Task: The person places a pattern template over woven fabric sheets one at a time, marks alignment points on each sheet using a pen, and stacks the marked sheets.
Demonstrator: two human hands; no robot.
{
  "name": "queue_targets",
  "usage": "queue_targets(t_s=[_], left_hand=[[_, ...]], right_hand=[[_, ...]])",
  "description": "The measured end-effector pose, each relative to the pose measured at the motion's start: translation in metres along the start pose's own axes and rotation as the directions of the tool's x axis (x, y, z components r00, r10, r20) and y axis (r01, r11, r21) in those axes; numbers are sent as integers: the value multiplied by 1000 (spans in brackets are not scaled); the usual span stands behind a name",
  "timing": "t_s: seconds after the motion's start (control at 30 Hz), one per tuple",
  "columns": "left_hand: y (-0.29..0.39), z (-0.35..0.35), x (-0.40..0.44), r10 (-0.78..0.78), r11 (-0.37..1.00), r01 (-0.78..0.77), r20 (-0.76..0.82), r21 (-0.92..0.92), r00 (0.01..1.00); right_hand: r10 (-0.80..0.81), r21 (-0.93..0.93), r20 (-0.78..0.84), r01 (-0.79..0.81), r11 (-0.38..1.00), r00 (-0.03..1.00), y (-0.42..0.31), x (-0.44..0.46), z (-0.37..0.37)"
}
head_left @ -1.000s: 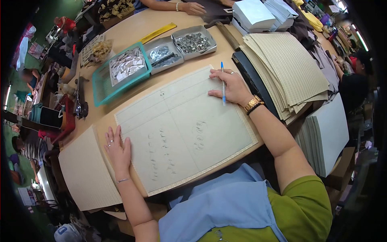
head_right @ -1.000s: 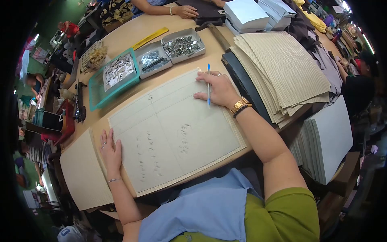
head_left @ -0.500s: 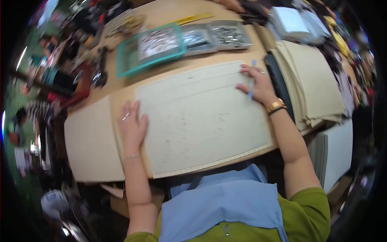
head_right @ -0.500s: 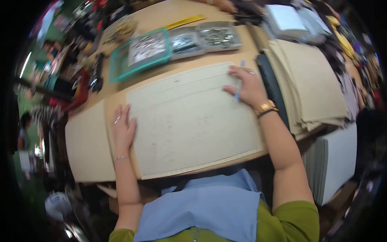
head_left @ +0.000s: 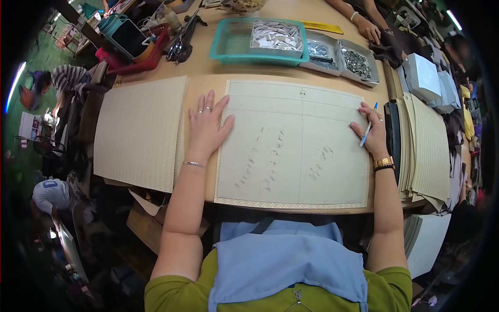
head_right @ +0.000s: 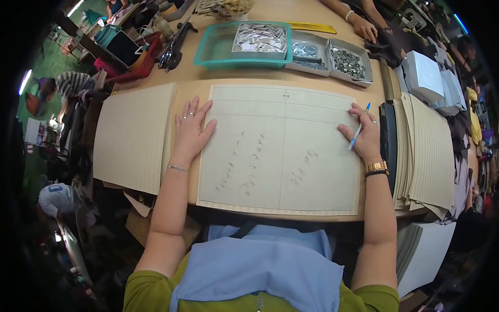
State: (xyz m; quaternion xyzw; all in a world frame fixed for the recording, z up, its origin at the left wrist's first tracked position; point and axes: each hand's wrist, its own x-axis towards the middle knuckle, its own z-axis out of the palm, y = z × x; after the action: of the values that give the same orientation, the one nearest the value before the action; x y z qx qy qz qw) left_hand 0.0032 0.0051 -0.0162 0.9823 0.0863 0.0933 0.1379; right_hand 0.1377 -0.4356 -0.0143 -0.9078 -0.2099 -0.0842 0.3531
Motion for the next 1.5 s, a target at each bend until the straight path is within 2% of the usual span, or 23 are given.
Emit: queue_targets(t_s=[0.5, 0.6, 0.7, 0.9, 1.0, 1.07, 1.17, 1.2, 1.27, 1.33, 1.37, 1.5], left_hand=[[1, 2, 0, -15, 1000, 15, 1, 6, 1000], [6, -6, 3, -40, 997, 34, 92, 71, 995], [10, 3, 4, -33, 999, 34, 23, -20, 999], [67, 1, -1, 287, 956, -272, 169, -109, 943], [81, 2, -8, 292, 954, -301, 228, 3, 929], [81, 3, -8, 291, 955, -298, 221, -4, 931], [79, 4, -8, 295, 953, -303, 216, 4, 931], [79, 4, -9, 282, 957, -290, 211, 10, 936], [76, 11, -9, 295, 954, -301, 182, 1, 938], [72, 13, -10, 270, 962, -271, 154, -11, 951], [72, 13, -10, 267, 963, -267, 150, -22, 952], [72, 12, -12, 277, 961, -273, 131, -48, 952]], right_hand=[[-13, 5, 4, 13, 1000, 1000, 5, 1, 3], [-15, -51, -9, 15, 999, 1000, 3, -1, -1], [-20, -87, -14, 19, 996, 1000, 0, -3, -5], [-10, -42, -54, 7, 999, 998, -2, -4, -5], [4, -38, -44, -6, 999, 999, -3, -5, -7], [10, -59, -23, -11, 998, 1000, -8, -7, -9], [177, 305, -78, -146, 941, 981, 23, 2, 5], [233, 543, -224, -78, 836, 946, 38, 11, 20], [289, 686, -257, -36, 727, 922, 7, 19, 13], [241, 731, -222, -2, 682, 945, -27, 35, 32], [262, 782, -101, -86, 617, 960, -42, 45, 45], [105, 770, 105, -148, 620, 989, -126, 72, 114]])
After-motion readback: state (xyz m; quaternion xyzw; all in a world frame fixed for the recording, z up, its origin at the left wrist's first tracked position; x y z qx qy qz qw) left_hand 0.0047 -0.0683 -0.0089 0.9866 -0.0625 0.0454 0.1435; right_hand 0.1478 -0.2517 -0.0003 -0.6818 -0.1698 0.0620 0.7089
